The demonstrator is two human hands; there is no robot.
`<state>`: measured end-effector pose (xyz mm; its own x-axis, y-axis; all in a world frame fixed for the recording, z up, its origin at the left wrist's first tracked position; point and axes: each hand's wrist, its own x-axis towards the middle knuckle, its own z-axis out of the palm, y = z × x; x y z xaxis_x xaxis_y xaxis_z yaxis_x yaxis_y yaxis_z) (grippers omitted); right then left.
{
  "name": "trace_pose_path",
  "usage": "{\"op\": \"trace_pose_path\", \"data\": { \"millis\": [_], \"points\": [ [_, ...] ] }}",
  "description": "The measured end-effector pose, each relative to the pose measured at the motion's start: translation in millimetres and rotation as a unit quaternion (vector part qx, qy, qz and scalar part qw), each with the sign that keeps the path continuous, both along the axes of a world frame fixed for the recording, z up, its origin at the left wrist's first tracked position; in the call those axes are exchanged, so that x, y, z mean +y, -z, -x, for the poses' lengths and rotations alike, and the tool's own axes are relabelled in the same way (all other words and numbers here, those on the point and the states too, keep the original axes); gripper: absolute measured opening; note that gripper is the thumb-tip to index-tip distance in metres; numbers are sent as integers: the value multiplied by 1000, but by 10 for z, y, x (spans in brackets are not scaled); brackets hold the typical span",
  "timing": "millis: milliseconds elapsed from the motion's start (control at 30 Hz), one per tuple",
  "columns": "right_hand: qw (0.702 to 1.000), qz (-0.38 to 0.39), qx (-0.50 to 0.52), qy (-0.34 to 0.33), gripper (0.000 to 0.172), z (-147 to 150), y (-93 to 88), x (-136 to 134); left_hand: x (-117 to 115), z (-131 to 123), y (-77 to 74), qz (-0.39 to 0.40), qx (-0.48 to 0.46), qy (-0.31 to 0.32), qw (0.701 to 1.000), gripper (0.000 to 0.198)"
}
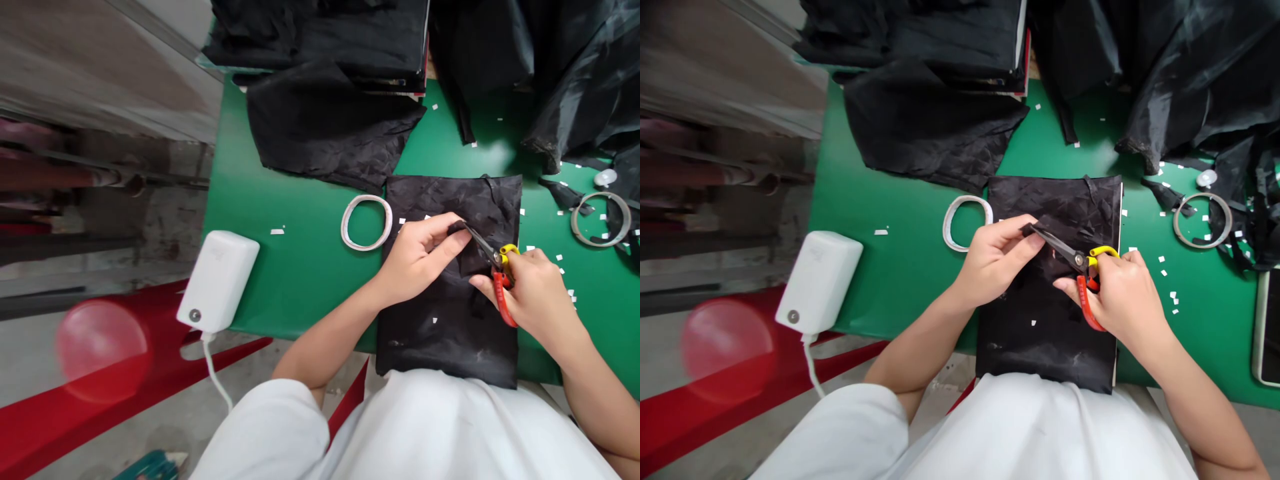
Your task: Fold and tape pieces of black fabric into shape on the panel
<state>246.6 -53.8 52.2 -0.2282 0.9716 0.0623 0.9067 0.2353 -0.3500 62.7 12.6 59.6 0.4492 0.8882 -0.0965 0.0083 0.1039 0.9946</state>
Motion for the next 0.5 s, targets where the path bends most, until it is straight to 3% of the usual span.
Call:
{"op": "trace_pose_path", "data": {
  "millis": [233, 500],
  "points": [
    [1000, -7, -14, -12, 54, 2, -27, 8, -8, 12, 19, -38, -12, 22, 999, 34],
    [999, -23, -39, -4, 49, -12, 4, 2, -11, 24, 57, -168, 28, 53, 984, 17]
  ]
}}
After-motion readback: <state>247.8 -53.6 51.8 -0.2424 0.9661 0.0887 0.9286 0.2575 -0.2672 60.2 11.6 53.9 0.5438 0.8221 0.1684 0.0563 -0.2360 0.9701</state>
